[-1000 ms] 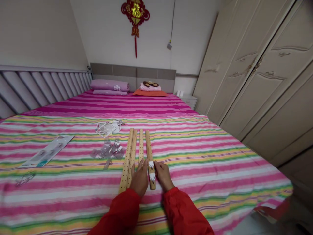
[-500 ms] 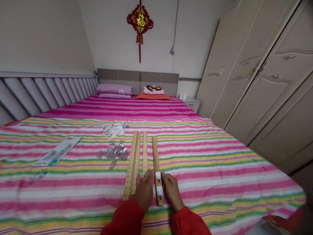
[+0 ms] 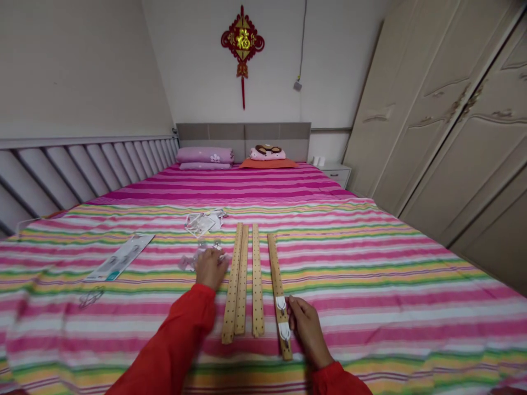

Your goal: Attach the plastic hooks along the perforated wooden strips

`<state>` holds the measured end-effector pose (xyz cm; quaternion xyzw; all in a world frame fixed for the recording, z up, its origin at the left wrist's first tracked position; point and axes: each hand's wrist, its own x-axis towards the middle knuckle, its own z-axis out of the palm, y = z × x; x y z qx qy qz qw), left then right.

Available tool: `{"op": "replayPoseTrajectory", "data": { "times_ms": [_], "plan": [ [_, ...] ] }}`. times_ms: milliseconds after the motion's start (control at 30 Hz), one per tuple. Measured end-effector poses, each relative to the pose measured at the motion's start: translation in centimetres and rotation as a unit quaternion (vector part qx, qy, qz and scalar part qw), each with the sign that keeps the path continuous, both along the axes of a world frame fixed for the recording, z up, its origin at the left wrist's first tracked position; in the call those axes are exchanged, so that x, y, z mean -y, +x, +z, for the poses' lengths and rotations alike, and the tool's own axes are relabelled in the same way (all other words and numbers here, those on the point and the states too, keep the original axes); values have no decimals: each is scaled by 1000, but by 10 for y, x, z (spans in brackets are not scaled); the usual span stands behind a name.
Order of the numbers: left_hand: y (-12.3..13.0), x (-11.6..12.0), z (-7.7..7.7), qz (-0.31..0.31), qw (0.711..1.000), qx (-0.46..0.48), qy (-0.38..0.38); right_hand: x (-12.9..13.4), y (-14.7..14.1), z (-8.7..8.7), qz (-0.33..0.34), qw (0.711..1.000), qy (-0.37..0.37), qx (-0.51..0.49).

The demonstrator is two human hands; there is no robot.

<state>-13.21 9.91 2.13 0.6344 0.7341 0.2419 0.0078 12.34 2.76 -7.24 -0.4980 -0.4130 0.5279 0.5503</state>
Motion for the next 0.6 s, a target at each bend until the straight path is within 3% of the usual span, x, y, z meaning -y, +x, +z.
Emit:
{"op": "replayPoseTrajectory", "data": {
  "times_ms": [167, 367, 600],
  "plan": [
    [-13, -34, 2, -12, 993, -88, -84, -1, 1, -2, 6, 1000, -2, -12],
    [-19, -51, -3, -21, 982, -128, -137, 0, 1, 0, 11, 1000, -13, -14],
    [-27, -51, -8, -6, 993, -36, -108, 0, 0, 2, 6, 1000, -15, -10]
  ]
}}
